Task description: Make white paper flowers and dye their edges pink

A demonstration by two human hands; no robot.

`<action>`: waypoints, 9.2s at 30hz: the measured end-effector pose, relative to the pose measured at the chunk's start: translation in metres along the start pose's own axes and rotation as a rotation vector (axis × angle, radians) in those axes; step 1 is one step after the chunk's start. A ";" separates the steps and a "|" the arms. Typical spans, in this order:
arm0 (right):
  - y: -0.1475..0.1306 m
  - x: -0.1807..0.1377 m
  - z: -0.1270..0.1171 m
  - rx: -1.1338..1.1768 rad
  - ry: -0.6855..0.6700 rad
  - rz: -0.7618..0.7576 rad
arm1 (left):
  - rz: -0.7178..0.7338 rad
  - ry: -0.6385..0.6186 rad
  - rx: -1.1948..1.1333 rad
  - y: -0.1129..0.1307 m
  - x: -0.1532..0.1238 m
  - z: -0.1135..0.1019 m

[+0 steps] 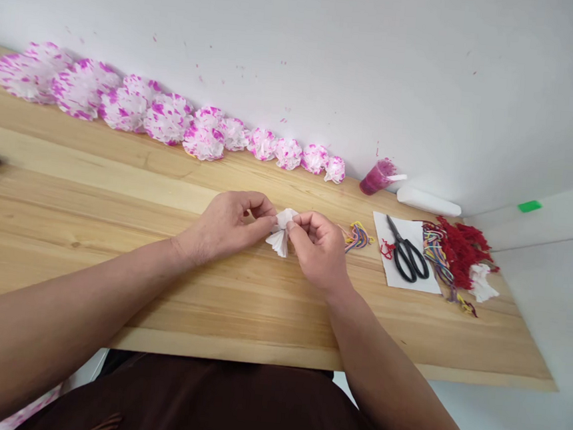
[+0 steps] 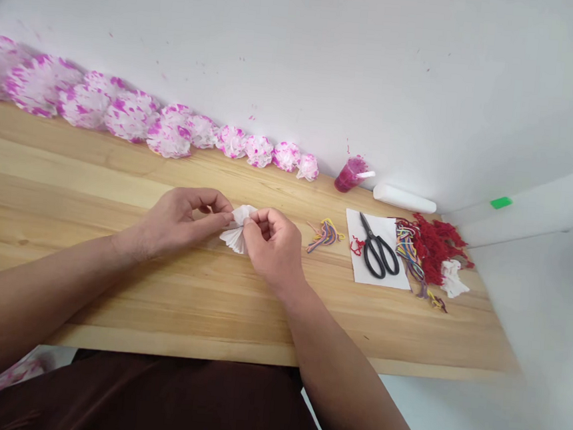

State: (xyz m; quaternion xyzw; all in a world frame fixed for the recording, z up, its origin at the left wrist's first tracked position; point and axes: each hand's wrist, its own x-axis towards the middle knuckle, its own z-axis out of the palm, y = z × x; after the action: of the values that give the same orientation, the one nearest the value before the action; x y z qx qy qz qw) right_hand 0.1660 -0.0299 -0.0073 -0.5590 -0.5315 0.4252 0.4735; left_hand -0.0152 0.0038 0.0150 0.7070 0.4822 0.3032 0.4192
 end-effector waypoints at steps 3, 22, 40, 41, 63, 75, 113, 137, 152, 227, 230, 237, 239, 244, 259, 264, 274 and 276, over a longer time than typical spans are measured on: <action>0.000 0.002 0.000 0.014 -0.019 0.041 | 0.051 -0.001 0.028 -0.002 0.000 0.000; -0.002 -0.004 0.002 -0.066 0.015 0.034 | -0.065 -0.059 -0.092 -0.005 0.002 0.003; -0.002 -0.003 0.003 -0.107 -0.011 0.030 | 0.058 -0.022 0.022 -0.003 0.001 0.002; -0.002 -0.004 0.004 -0.103 -0.016 0.027 | 0.072 -0.019 0.038 -0.003 0.001 0.003; -0.003 -0.004 0.003 -0.205 0.010 -0.008 | -0.038 -0.031 -0.051 -0.007 0.003 0.004; -0.003 -0.006 0.003 -0.225 0.004 -0.035 | 0.011 -0.010 0.044 -0.006 0.004 0.005; -0.002 -0.005 0.003 -0.191 0.002 -0.051 | 0.029 0.031 0.071 -0.003 0.000 0.006; -0.003 -0.005 0.003 -0.212 -0.010 -0.052 | -0.071 -0.055 -0.046 -0.009 0.005 0.002; -0.002 -0.005 0.003 -0.163 -0.005 -0.027 | -0.080 -0.082 -0.085 -0.009 0.005 0.000; -0.001 -0.005 0.002 -0.147 -0.004 -0.042 | 0.007 0.006 -0.067 -0.010 0.005 0.005; -0.002 -0.005 0.002 -0.149 -0.022 0.000 | -0.018 -0.004 -0.075 -0.010 0.006 0.004; 0.001 -0.001 0.002 -0.065 -0.003 0.065 | 0.012 -0.040 -0.090 -0.008 0.001 0.006; 0.002 0.000 0.002 -0.051 -0.002 0.073 | -0.017 -0.032 -0.093 -0.007 0.002 0.005; 0.000 -0.006 0.005 -0.109 -0.020 -0.046 | -0.056 -0.036 -0.131 -0.005 0.004 0.003; -0.003 -0.001 0.004 0.028 -0.019 0.131 | 0.051 -0.013 -0.193 -0.011 0.000 0.011; -0.001 -0.004 0.005 -0.020 -0.021 0.008 | -0.029 0.002 -0.247 -0.006 0.001 0.008; -0.004 -0.009 0.009 -0.100 -0.003 -0.071 | -0.031 0.043 -0.287 -0.009 0.006 0.010; -0.003 -0.007 0.008 -0.050 -0.005 -0.006 | 0.005 0.051 -0.265 -0.011 0.004 0.012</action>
State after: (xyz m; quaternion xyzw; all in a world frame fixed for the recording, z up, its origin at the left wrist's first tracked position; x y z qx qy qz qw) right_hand 0.1572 -0.0365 -0.0060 -0.5680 -0.5449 0.4118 0.4592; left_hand -0.0084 0.0064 -0.0006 0.6387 0.4465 0.3833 0.4958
